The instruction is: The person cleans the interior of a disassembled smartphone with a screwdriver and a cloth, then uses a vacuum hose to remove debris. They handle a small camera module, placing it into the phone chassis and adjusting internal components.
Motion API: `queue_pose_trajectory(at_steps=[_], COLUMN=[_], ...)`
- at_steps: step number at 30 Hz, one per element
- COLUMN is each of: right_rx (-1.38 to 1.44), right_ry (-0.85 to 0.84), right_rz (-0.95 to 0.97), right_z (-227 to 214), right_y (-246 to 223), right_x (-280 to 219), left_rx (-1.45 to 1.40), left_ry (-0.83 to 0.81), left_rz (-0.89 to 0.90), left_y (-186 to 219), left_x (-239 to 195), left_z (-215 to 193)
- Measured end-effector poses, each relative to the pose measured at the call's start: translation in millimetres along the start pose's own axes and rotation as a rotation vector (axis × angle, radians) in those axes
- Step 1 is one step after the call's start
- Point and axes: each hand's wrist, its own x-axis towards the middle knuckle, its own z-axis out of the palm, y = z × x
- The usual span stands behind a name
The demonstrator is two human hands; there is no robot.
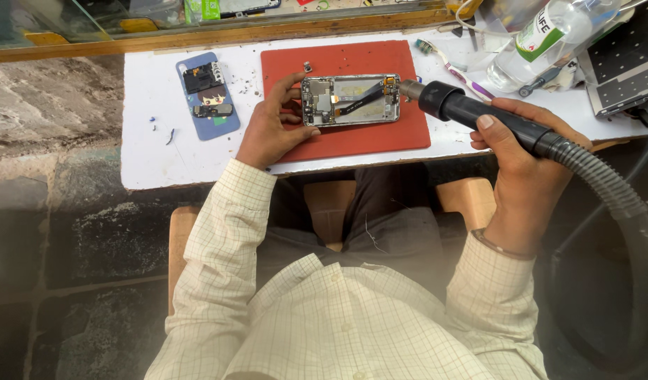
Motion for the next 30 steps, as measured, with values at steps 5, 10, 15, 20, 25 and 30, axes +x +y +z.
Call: queue_pose_trajectory(at_steps=[5,10,15,20,25,30], right_rx=[-0.031,-0.028,0.032,-0.012,0.010,0.095], right_ry=[-0.042,0.000,0.035,0.021,-0.012,0.024], right_rz=[0.005,0.026,0.074,0.035,0.058,-0.014], right_z=[2.4,-3.1,-8.7,-5.6,-0.3,-41.3], right_y=[1.1,-1.6,-3.0,-1.4,-8.2,-15.9], right_x=[-1.5,-7.6,-11.4,-3.2,-7.5,-22.8], left_rx=[-0.009,-0.009,0.005,0.005,-0.016,0.131], left_ry=[0.001,0.002,0.001,0.000,0.005,0.061], left_rz=[0.009,0.017,0.005,0.012,-0.005,0.075], left_y=[-1.9,-2.9,-3.1,-2.7,-8.2,-15.2], left_x=[0.0,0.2,0.6,0.4,1.5,2.7], left_z=[0.4,0.1,0.5,0.6,0.8,1.5])
